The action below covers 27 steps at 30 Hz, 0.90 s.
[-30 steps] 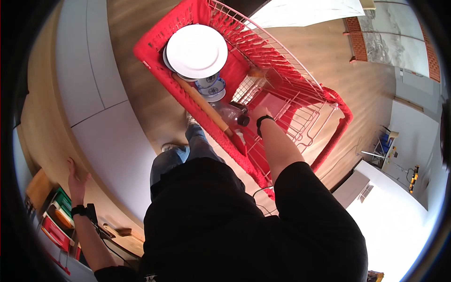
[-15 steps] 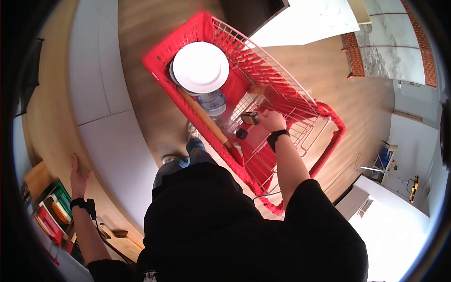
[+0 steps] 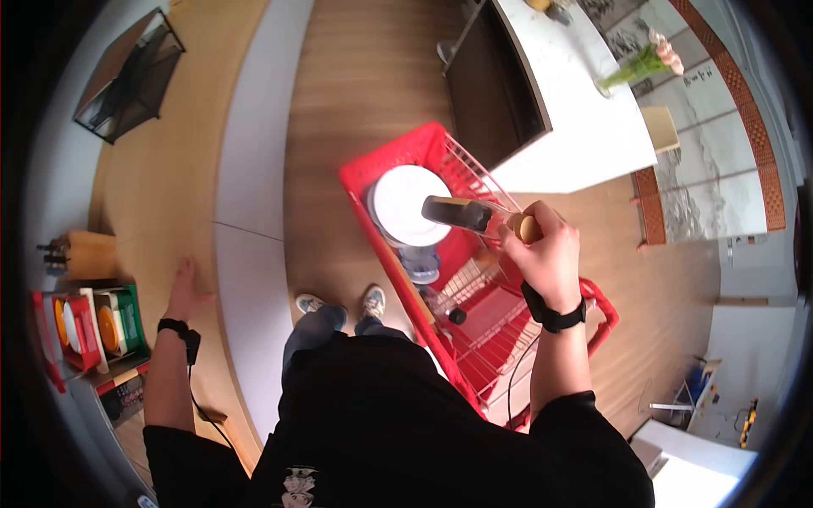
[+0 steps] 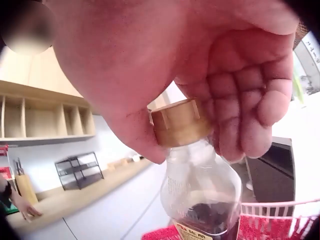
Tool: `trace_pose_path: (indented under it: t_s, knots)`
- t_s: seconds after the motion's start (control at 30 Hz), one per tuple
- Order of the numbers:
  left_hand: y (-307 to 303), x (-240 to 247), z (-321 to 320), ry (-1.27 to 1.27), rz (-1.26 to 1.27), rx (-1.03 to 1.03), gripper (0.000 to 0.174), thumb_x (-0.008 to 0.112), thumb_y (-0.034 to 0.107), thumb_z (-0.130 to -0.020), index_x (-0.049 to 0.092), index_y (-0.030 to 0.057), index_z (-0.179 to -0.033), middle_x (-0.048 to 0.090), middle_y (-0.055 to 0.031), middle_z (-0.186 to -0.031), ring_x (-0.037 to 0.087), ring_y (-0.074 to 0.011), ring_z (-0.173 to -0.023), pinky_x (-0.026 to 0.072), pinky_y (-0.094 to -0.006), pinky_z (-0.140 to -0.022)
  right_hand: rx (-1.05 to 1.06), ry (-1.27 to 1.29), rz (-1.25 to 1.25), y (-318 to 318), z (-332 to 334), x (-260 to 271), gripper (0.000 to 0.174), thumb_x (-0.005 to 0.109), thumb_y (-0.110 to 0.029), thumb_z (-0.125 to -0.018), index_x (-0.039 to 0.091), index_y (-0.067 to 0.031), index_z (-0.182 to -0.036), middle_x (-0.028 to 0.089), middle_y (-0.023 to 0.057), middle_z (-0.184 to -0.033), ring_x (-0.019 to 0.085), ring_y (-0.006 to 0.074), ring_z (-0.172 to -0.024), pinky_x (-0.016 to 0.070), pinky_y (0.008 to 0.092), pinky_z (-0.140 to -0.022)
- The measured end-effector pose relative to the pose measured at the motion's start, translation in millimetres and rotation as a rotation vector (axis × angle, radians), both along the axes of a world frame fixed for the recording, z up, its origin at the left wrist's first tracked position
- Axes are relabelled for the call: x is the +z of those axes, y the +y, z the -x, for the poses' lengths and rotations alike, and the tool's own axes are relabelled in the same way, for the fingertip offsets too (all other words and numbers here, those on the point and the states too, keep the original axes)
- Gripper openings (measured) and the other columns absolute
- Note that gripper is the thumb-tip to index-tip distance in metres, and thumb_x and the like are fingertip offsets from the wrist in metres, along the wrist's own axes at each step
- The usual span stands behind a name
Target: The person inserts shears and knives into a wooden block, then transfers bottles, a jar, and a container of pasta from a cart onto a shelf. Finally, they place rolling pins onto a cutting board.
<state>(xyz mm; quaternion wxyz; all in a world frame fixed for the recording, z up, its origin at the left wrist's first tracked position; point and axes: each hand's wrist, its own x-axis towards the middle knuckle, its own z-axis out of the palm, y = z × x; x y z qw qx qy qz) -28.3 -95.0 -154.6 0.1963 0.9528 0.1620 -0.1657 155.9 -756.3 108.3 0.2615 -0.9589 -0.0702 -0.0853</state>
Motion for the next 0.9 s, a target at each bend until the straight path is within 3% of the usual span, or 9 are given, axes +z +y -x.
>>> trace_pose_path:
  t_s: [0.1,0.17,0.37,0.57,0.67,0.7,0.77,0.87,0.9]
  knots:
    - [-96,104,-45,0.047,0.053,0.009,0.096,0.090,0.014,-0.072,0.041,-0.0007,-0.153,0.047,-0.0236,-0.155,0.045,-0.0389,-0.143,0.0393,-0.0433,-0.117,0.132,-0.127,-0.025,57,-3,41,0.030,0.081,-0.023,-0.075,0.059,-0.0020,-0.078,0.064,0.0165,-0.072,0.066,0.0321,-0.064,0.0519,0.0393,-0.059]
    - [-149,146,-67,-0.265,0.354,-0.137,0.091,0.091,0.017,-0.073,0.046,-0.0001,-0.150,0.055,-0.0223,-0.146,0.055,-0.0363,-0.135,0.0448,-0.0444,-0.112,0.228,-0.127,-0.128,98,-4,64,0.030,0.081,-0.022,-0.074,0.058,-0.0026,-0.077,0.062,0.0129,-0.069,0.064,0.0268,-0.060,0.0505,0.0363,-0.057]
    - [-252,257,-77,-0.628,0.480,-0.335,0.127,0.097,0.027,-0.066,0.018,0.0047,-0.163,0.045,-0.0247,-0.152,0.049,-0.0390,-0.139,0.0455,-0.0444,-0.111,0.372,-0.226,-0.189,214,8,107,0.035,0.083,-0.028,-0.072,0.060,-0.0009,-0.070,0.058,0.0126,-0.057,0.061,0.0279,-0.052,0.0494,0.0359,-0.052]
    - [-208,259,-76,-0.756,0.797,0.000,0.094,0.087,0.014,-0.078,0.027,0.0017,-0.148,0.054,-0.0215,-0.138,0.057,-0.0299,-0.131,0.0461,-0.0406,-0.109,0.507,-0.102,-0.408,298,21,119,0.046,0.091,-0.034,-0.072,0.061,0.0005,-0.075,0.063,0.0098,-0.065,0.062,0.0215,-0.055,0.0489,0.0318,-0.053]
    - [-160,246,-70,-0.789,0.893,-0.075,0.091,0.083,0.011,-0.081,0.022,0.0010,-0.146,0.056,-0.0179,-0.134,0.056,-0.0230,-0.129,0.0461,-0.0385,-0.107,0.789,0.020,-0.589,319,7,100,0.063,0.093,-0.034,-0.072,0.065,0.0008,-0.117,0.069,0.0147,-0.109,0.068,0.0265,-0.101,0.0540,0.0357,-0.084]
    - [-145,251,-66,-0.697,0.888,-0.116,0.097,0.086,0.014,-0.079,0.019,-0.0022,-0.148,0.049,-0.0233,-0.135,0.055,-0.0303,-0.128,0.0454,-0.0413,-0.106,0.876,0.054,-0.504,327,8,101,0.069,0.093,-0.034,-0.072,0.063,0.0005,-0.123,0.067,0.0161,-0.118,0.064,0.0292,-0.112,0.0517,0.0379,-0.092]
    - [-130,241,-62,-0.701,0.958,-0.141,0.094,0.085,0.014,-0.080,0.021,-0.0010,-0.146,0.052,-0.0189,-0.134,0.056,-0.0254,-0.126,0.0454,-0.0390,-0.106,1.038,0.081,-0.350,341,6,91,0.076,0.094,-0.032,-0.071,0.061,0.0010,-0.131,0.062,0.0185,-0.131,0.056,0.0340,-0.129,0.0481,0.0412,-0.103]
    - [-113,230,-53,-0.740,0.853,-0.211,0.085,0.085,0.019,-0.082,0.029,0.0007,-0.144,0.056,-0.0130,-0.127,0.058,-0.0210,-0.118,0.0474,-0.0384,-0.102,0.918,0.246,-0.440,360,18,85,0.065,0.096,-0.030,-0.066,0.065,0.0000,-0.115,0.068,0.0150,-0.114,0.066,0.0314,-0.110,0.0515,0.0404,-0.095]
    - [-111,235,-51,-0.780,0.883,-0.244,0.093,0.087,0.030,-0.082,0.027,-0.0040,-0.145,0.056,-0.0237,-0.126,0.061,-0.0316,-0.118,0.0492,-0.0400,-0.100,0.902,0.169,-0.420,368,20,84,0.064,0.097,-0.030,-0.064,0.065,-0.0004,-0.110,0.068,0.0143,-0.109,0.066,0.0309,-0.105,0.0519,0.0404,-0.093]
